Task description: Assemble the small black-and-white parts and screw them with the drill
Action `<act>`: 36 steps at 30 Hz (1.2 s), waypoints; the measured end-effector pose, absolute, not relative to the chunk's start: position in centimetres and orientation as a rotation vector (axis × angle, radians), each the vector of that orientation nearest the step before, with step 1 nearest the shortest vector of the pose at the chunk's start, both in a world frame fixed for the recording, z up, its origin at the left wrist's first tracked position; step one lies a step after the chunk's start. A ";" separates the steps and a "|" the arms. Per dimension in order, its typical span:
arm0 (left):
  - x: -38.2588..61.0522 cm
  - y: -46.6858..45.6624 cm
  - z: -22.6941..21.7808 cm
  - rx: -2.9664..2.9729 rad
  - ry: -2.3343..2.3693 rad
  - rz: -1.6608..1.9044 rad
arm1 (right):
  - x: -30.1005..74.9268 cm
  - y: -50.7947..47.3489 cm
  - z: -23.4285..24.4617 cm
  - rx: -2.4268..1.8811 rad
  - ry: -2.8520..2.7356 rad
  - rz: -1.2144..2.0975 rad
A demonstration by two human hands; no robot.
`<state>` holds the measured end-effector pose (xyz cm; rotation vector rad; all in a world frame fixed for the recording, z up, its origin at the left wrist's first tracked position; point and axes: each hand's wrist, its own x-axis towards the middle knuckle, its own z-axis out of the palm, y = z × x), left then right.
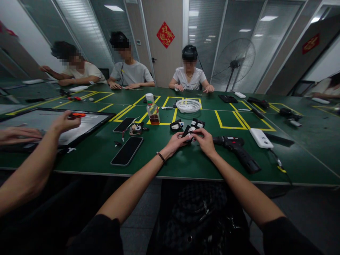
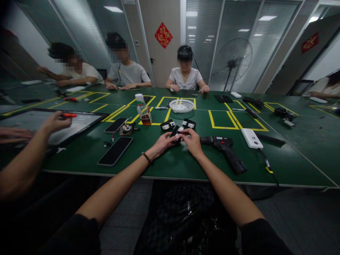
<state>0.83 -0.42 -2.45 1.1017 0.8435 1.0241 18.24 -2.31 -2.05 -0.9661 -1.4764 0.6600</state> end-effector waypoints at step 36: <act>0.6 -0.3 -2.7 1.275 0.941 1.077 | 18.8 -2.8 -1.8 -0.971 -1.594 0.499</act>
